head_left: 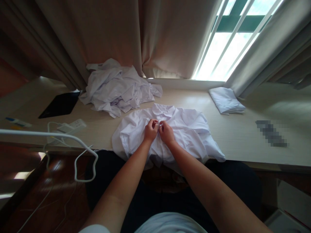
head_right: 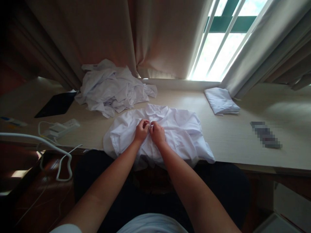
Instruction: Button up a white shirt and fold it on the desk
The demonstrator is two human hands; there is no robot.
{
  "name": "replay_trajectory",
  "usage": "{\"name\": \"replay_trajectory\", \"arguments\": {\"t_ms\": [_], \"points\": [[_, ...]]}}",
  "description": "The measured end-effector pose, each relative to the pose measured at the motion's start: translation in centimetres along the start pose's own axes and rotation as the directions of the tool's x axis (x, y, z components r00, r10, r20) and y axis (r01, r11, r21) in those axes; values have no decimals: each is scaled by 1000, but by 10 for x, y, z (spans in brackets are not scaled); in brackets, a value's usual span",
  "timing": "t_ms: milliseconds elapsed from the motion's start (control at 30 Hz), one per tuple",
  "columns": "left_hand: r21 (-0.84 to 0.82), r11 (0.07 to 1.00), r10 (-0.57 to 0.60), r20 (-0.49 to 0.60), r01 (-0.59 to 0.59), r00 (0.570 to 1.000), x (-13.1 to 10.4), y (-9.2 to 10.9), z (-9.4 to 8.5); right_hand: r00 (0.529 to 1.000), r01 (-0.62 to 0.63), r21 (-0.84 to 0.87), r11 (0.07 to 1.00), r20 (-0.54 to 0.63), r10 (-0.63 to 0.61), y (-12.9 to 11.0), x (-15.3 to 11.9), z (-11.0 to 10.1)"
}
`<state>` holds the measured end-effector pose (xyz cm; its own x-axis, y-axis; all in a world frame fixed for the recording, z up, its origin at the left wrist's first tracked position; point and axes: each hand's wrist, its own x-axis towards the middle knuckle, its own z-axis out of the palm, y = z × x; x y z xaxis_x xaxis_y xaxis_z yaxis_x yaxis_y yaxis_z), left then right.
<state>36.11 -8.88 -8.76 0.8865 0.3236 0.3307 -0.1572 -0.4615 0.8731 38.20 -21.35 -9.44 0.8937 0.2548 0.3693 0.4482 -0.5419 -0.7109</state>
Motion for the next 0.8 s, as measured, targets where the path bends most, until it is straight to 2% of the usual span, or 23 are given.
{"name": "replay_trajectory", "arguments": {"t_ms": [800], "points": [[14,1000,-2,-1,2,1000,0,1,-2,1000,-10,11,1000,5,10,3,1,2]]}}
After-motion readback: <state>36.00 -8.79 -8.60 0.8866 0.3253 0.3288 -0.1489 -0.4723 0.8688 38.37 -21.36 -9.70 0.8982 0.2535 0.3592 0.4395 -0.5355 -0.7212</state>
